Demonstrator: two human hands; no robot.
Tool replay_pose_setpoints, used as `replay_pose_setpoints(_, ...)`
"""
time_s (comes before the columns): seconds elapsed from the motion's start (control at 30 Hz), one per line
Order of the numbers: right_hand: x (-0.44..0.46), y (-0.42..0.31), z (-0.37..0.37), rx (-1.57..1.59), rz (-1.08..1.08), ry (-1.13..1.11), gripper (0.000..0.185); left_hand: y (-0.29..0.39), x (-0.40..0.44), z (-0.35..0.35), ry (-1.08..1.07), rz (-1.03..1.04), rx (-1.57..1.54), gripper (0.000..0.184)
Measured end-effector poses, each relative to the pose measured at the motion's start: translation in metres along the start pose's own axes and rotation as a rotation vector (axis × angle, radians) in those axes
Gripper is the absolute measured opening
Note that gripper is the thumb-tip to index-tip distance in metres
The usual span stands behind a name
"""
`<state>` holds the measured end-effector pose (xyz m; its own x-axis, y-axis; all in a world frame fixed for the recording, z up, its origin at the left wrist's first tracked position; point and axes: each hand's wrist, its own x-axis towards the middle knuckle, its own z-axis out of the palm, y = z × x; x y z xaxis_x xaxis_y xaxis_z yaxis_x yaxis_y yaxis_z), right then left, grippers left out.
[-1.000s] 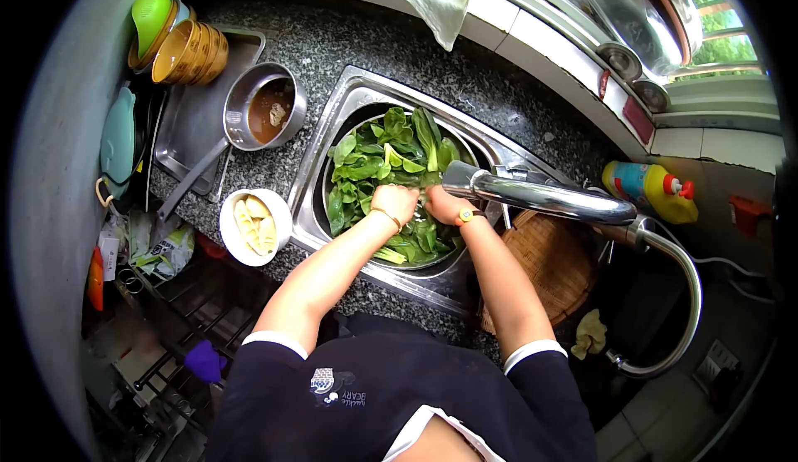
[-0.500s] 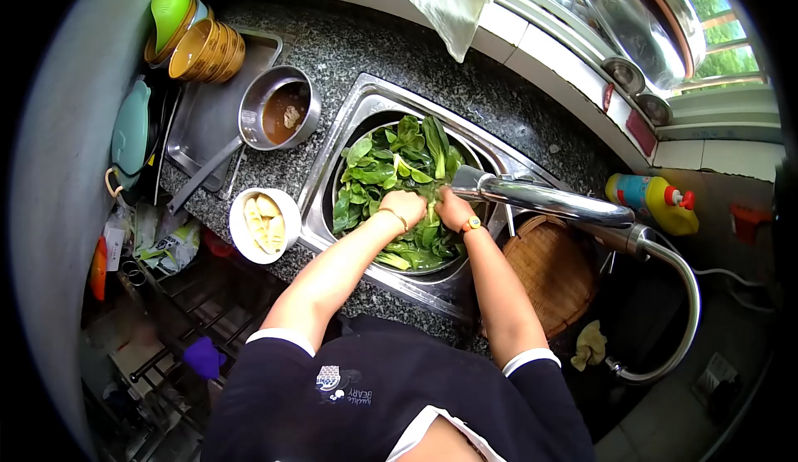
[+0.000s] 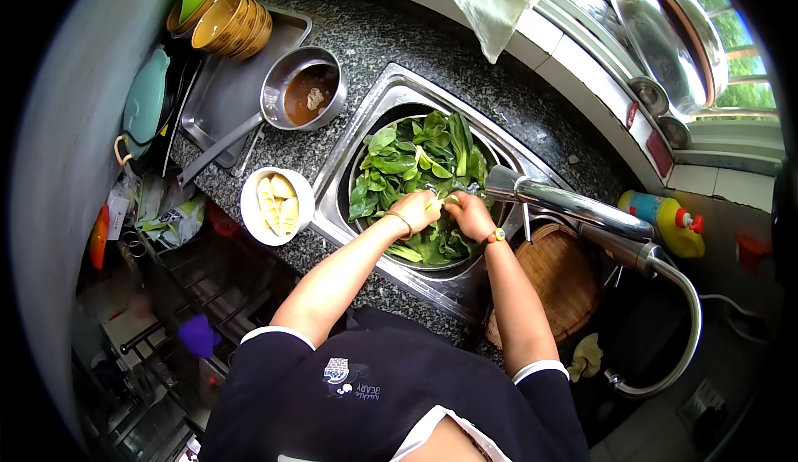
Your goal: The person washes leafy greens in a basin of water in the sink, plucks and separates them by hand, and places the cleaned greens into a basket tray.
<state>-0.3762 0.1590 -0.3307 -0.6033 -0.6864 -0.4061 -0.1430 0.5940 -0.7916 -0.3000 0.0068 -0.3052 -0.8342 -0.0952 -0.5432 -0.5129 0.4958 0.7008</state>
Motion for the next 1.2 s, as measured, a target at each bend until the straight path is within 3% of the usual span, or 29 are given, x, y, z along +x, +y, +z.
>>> replay_pose_setpoints(0.07,0.003,-0.008,-0.006,-0.434,0.045,0.209,0.022,0.005,-0.002,0.000,-0.007,-0.028,0.027,0.029)
replay_pose_setpoints(0.13,0.009,-0.008,-0.001,-0.542,0.052,0.262,0.019,0.008,-0.002,0.002,-0.016,-0.052,0.054,0.031)
replay_pose_setpoints(0.27,0.020,0.004,0.018,-0.755,-0.067,0.072,0.014,0.011,-0.009,0.001,0.052,-0.108,0.075,0.031)
replay_pose_setpoints(0.3,0.023,0.001,0.014,-0.621,0.101,0.012,0.023,0.011,-0.011,0.002,0.083,-0.102,0.058,0.031)
replay_pose_setpoints(0.37,0.019,-0.006,0.007,-0.444,0.142,-0.087,0.030,0.005,-0.013,0.006,0.166,-0.073,-0.002,0.032)
replay_pose_setpoints(0.4,0.019,0.006,0.012,-0.209,0.049,0.008,0.025,0.003,-0.014,0.007,0.216,-0.043,-0.065,0.030)
replay_pose_setpoints(0.47,0.014,0.004,0.004,0.645,0.444,-0.086,0.027,-0.013,-0.009,0.015,0.239,-0.037,-0.247,0.030)
replay_pose_setpoints(0.5,0.001,-0.024,-0.013,0.804,0.380,-0.105,0.031,-0.009,-0.010,0.011,0.192,-0.086,-0.342,0.027)
replay_pose_setpoints(0.53,-0.006,-0.027,-0.014,0.881,0.322,-0.100,0.040,-0.009,-0.010,0.011,0.164,-0.108,-0.430,0.025)
replay_pose_setpoints(0.6,-0.013,-0.034,-0.010,0.740,0.103,-0.057,0.043,-0.007,-0.011,0.011,0.124,-0.099,-0.739,0.021)
replay_pose_setpoints(0.67,-0.017,-0.036,-0.013,0.701,0.098,-0.112,0.039,-0.008,-0.008,0.009,0.086,-0.050,-0.820,0.020)
replay_pose_setpoints(0.73,-0.017,-0.026,-0.013,0.699,0.120,-0.202,0.038,-0.005,-0.014,-0.005,-0.059,0.083,-0.312,0.021)
replay_pose_setpoints(0.87,-0.016,-0.013,0.000,0.568,-0.012,-0.158,0.026,0.021,-0.029,-0.020,0.028,0.237,0.465,0.013)
replay_pose_setpoints(0.9,-0.019,-0.018,-0.007,0.329,-0.046,-0.154,0.026,0.017,-0.027,-0.015,0.033,0.289,0.618,0.009)
replay_pose_setpoints(0.93,-0.018,-0.017,-0.006,0.328,-0.048,-0.157,0.026,0.017,-0.025,-0.012,0.036,0.286,0.617,0.009)
replay_pose_setpoints(1.0,-0.013,-0.023,-0.005,-0.137,-0.048,0.084,0.033,0.019,-0.023,-0.004,0.042,0.212,0.712,0.010)
replay_pose_setpoints(1.03,-0.010,-0.026,-0.006,-0.208,0.177,0.151,0.029,0.017,-0.022,0.000,0.096,0.238,0.703,0.014)
replay_pose_setpoints(1.07,-0.008,-0.023,-0.005,-0.231,0.205,0.231,0.026,0.016,-0.018,0.006,0.097,0.238,0.702,0.014)
replay_pose_setpoints(1.2,0.003,-0.007,0.002,-0.322,0.161,0.034,0.028,0.000,0.001,0.029,0.171,0.207,0.765,0.016)
